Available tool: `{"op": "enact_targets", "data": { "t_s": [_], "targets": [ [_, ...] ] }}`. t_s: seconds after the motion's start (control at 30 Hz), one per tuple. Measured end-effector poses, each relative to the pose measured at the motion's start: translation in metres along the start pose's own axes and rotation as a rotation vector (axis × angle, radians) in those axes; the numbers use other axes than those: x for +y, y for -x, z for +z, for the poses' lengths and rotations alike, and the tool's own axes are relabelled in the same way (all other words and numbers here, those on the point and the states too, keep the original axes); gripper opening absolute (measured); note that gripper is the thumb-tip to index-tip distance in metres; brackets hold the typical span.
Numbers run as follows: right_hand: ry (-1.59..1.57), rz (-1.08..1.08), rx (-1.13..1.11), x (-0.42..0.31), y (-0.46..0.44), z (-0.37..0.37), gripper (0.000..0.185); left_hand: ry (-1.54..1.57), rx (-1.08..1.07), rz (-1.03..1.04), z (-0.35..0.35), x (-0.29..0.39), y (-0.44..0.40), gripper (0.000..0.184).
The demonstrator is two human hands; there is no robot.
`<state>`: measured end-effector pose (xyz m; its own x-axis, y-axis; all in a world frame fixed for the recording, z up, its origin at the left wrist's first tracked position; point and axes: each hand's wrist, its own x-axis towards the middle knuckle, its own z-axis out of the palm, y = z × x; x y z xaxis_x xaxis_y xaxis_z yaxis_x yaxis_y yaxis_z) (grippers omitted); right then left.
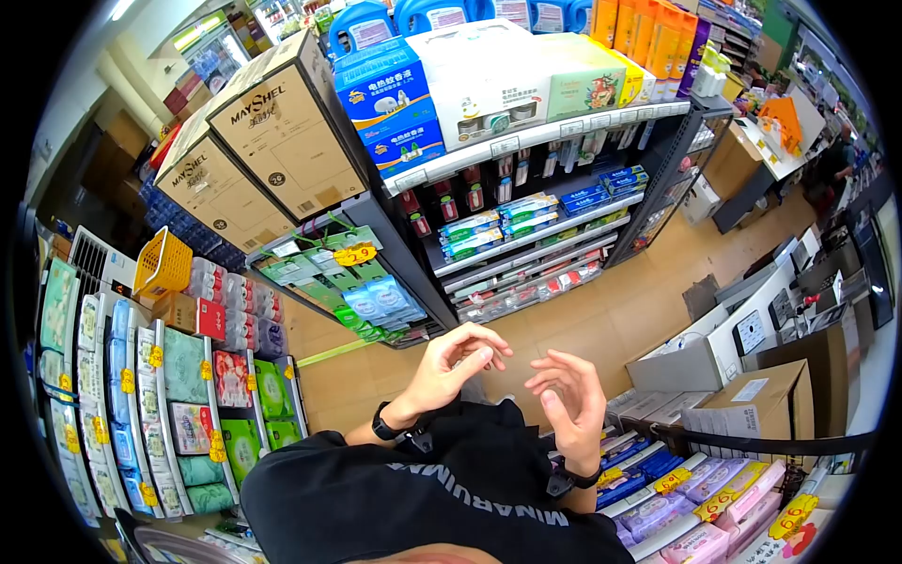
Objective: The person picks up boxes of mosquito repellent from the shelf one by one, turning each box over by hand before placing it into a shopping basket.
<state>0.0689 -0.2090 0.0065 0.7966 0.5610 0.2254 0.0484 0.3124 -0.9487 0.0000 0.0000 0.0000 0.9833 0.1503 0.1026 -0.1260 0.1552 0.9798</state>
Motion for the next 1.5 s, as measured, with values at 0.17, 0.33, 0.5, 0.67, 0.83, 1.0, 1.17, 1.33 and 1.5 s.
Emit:
{"op": "enact_targets", "data": {
  "t_s": [0.17, 0.33, 0.5, 0.67, 0.83, 1.0, 1.17, 1.33, 1.5],
  "targets": [
    [0.002, -0.039, 0.025, -0.002, 0.001, -0.012, 0.045, 0.000, -0.039, 0.034, 0.009, -0.003, -0.009, 0.020],
    [-0.001, -0.040, 0.083, -0.002, 0.005, -0.012, 0.044, 0.022, -0.089, 0.041, 0.012, -0.008, -0.011, 0.020],
    [-0.010, -0.075, 0.132, -0.003, 0.002, -0.014, 0.043, 0.004, -0.113, 0.042, 0.014, -0.005, -0.016, 0.020],
    [-0.011, -0.102, 0.197, -0.001, 0.000, -0.016, 0.042, 0.003, -0.120, 0.049, 0.014, -0.005, -0.021, 0.020],
    [-0.010, -0.116, 0.255, 0.003, -0.008, -0.015, 0.040, 0.018, -0.122, 0.025, 0.007, -0.005, -0.026, 0.021],
    [-0.008, -0.105, 0.337, 0.009, -0.017, -0.005, 0.038, 0.043, -0.167, 0.020, -0.005, -0.005, -0.037, 0.020],
    [-0.016, -0.097, 0.411, 0.013, -0.032, 0.009, 0.035, 0.041, -0.208, 0.022, -0.022, 0.004, -0.052, 0.020],
    [-0.017, -0.104, 0.464, 0.017, -0.048, 0.025, 0.035, 0.063, -0.238, -0.009, -0.043, 0.007, -0.068, 0.021],
    [-0.023, -0.112, 0.495, 0.023, -0.064, 0.039, 0.035, 0.068, -0.267, -0.003, -0.065, 0.009, -0.084, 0.021]
  ]
}}
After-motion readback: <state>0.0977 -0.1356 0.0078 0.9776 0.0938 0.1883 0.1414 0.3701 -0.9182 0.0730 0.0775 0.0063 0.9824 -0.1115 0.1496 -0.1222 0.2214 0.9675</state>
